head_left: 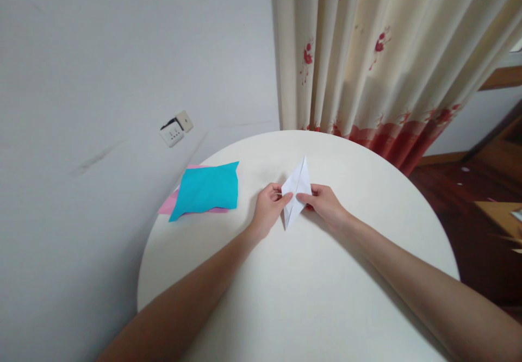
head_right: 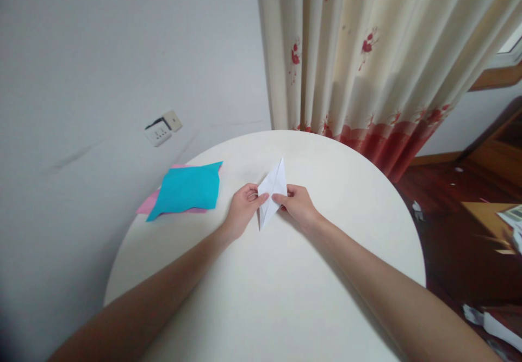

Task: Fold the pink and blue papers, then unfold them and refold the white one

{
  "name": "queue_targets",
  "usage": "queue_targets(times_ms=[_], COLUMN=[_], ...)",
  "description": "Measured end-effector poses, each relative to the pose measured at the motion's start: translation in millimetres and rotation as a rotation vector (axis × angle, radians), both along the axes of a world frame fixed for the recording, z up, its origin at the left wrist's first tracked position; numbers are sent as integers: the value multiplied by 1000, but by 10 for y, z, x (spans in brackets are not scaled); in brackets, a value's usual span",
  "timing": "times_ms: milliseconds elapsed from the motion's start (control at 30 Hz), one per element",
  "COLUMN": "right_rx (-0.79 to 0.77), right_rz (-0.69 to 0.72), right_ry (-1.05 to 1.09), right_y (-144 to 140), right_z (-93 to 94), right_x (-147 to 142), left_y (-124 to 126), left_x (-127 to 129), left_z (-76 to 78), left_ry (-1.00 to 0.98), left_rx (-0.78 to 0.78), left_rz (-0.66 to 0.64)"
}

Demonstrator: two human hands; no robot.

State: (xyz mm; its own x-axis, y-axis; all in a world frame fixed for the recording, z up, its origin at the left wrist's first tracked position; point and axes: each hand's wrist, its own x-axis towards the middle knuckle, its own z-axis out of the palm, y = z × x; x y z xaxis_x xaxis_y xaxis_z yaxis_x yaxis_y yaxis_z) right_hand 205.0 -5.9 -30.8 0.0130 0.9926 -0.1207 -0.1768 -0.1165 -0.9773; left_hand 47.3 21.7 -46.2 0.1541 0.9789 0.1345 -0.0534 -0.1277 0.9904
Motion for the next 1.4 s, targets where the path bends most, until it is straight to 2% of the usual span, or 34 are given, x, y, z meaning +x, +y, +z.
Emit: queue_targets(times_ms=[233,333,433,533,633,700,833,1067,1400], right_rx=[-3,-29,4,60,227,333,321,227,174], right_rz=[52,28,0,-108,-300,-336,-247,-139,-135], right_ry=[52,128,67,-77,-218,-306,-334,-159,-142], right_y=[1,4,8,22,42,49,40,18,-18], right_z=[-2,7,10,-7,-23,-21,-7,-58,23], right_x=[8,7,4,8,24,33,15,-46,-83], left_y=[-21,-14,-9,-6,-10,-19,-42,-84,-92], left_x=[-15,-24,-26,-21,-14,-9,5,19,-2], left_z=[17,15,21,29,41,55,80,81,96], left_ry=[62,32,12,24,49,71,90,172,331], left_rx=[4,1,10,36,91,134,170,263,457], left_rz=[30,33,54,98,142,161,156,106,139])
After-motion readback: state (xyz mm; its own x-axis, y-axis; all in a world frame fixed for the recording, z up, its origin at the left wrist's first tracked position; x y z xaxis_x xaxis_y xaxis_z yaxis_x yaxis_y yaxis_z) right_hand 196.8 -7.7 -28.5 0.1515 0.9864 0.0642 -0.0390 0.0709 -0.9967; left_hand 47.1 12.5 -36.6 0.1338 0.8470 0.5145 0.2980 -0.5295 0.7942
